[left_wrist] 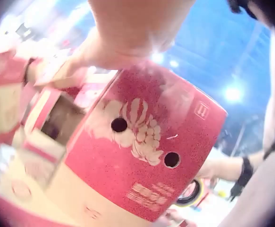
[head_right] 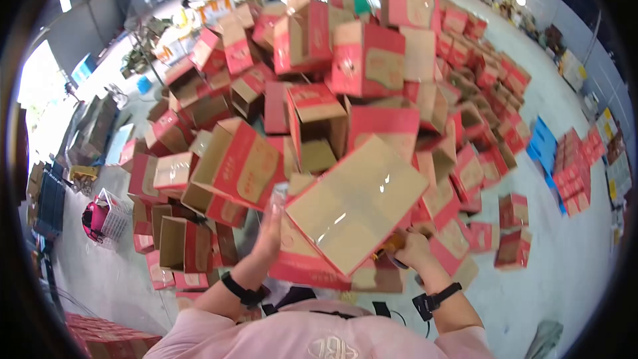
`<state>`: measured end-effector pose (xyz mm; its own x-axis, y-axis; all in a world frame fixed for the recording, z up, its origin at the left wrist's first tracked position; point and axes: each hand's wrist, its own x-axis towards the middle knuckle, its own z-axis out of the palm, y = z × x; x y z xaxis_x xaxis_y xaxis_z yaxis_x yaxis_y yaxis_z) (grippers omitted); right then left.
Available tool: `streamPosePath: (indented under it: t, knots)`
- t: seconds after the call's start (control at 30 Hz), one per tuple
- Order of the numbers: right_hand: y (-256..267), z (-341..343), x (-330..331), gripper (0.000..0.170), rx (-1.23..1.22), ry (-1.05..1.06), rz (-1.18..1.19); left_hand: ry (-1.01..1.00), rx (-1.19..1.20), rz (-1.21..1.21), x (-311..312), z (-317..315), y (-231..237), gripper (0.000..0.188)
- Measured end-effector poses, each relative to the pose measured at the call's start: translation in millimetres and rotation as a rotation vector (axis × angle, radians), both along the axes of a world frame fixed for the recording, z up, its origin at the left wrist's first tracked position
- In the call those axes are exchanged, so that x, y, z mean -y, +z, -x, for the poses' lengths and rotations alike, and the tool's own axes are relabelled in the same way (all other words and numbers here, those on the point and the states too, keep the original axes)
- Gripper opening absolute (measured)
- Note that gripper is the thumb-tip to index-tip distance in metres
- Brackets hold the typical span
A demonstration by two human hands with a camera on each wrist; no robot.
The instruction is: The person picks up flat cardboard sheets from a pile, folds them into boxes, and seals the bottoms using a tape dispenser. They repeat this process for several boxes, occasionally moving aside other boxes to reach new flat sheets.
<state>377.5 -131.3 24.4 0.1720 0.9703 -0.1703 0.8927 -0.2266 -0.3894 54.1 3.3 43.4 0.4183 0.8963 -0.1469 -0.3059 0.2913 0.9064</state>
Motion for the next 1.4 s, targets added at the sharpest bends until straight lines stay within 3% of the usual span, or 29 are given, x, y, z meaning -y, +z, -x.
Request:
streamPosePath:
  t: [0.03,0.1,0.13,0.17,0.2,0.23,0.27,0.3,0.33,0.4,0.47,0.5,0.53,0.57,0.6,0.63,0.7,0.77,0.83,0.9,1.0,1.03,1.1,1.17,1.23,1.3,1.33,1.37,1.4]
  knots:
    - [12,0,-15,0.06,-0.053,0.016,-0.052,0.002,-0.05,0.247,-3,-6,-2,0.062]
    - [73,4,-86,0.061,0.096,0.0,-0.592,-0.043,-0.126,-0.567,-61,-10,32,0.064]
    - [82,-17,-148,0.057,-0.61,-0.119,-0.64,0.017,0.053,-0.502,-87,-16,109,0.06]
    - [165,1,-173,0.05,-0.609,-0.056,-0.634,0.035,0.261,-0.721,-120,-18,156,0.057]
    - [197,-5,-221,0.047,-0.695,0.04,-0.869,0.335,0.033,-1.021,-152,-16,204,0.055]
    - [234,-12,-268,0.046,-0.252,0.11,-1.161,0.643,-0.206,-1.301,-187,-14,245,0.054]
    - [319,8,-306,0.044,-0.739,-0.063,-0.864,0.818,-0.502,-1.409,-236,0,279,0.051]
    - [342,17,-314,0.039,-0.903,-0.07,-0.781,0.823,-0.494,-1.418,-253,0,266,0.051]
    - [346,21,-320,0.037,-0.894,-0.08,-0.808,0.616,-0.461,-1.238,-268,-2,237,0.05]
    - [329,25,-317,0.033,-0.905,-0.048,-0.816,0.226,-0.553,-0.913,-244,3,187,0.049]
    - [281,38,-279,0.025,-1.02,-0.066,-0.7,0.054,-0.613,-0.756,-254,-9,-15,0.067]
    - [241,27,-260,0.023,-1.154,-0.094,-0.646,-0.085,-0.862,-0.716,-211,7,-54,0.076]
    - [191,14,-236,0.022,-1.271,-0.286,-0.621,-0.029,-1.042,-0.85,-167,21,-124,0.08]
    - [155,6,-201,0.02,-1.256,-0.293,-0.516,-0.34,-1.123,-0.513,-134,28,-130,0.085]
    - [103,-6,-169,0.019,-1.374,-0.6,-0.498,-0.354,-1.09,-0.365,-102,36,-171,0.085]
    - [61,-18,-130,0.02,-1.501,-0.625,-0.451,-0.405,-1.005,-0.193,-78,40,-175,0.083]
    - [-5,-26,-68,0.021,-1.57,-0.986,-0.508,-0.458,-0.926,-0.015,-53,41,-183,0.082]
    - [-48,-25,-11,0.023,-1.504,-1.07,-0.465,-0.273,-0.984,-0.249,-36,40,-199,0.081]
    - [-90,-30,26,0.029,-1.474,-1.258,-0.323,-0.259,-0.85,-0.194,-43,34,-174,0.083]
    - [-148,-38,48,0.035,-1.602,-1.231,-0.54,-0.055,-1.089,-0.301,-40,26,-160,0.077]
    - [-138,-38,50,0.04,-1.756,-1.281,-0.575,-0.11,-0.807,-0.059,-63,34,-177,0.058]
    - [-134,-42,55,0.04,-1.857,-1.2,-0.595,-0.123,-0.379,0.295,-65,24,-102,0.041]
    - [-126,-56,62,0.041,-1.871,-1.203,-0.655,-0.281,-0.046,0.326,-79,31,-60,0.041]
    - [-96,-61,61,0.037,-1.951,-1.274,-0.837,-0.36,-0.069,0.273,-93,41,-32,0.041]
    - [-73,-68,66,0.038,-1.875,-1.24,-0.859,-0.482,-0.238,0.195,-109,73,-44,0.041]
    - [-62,-79,80,0.04,-1.713,-1.226,-0.741,-0.445,-0.415,0.116,-101,77,-8,0.038]
    - [5,-47,71,0.042,-1.601,-0.89,-0.628,-0.462,-0.41,0.115,-94,73,3,0.038]
    - [45,-22,71,0.042,-1.59,-0.913,-0.637,-0.248,-0.318,0.033,-84,70,11,0.042]
    - [77,-1,69,0.049,-1.362,-0.703,-0.511,-0.032,-0.223,-0.049,-77,67,22,0.046]
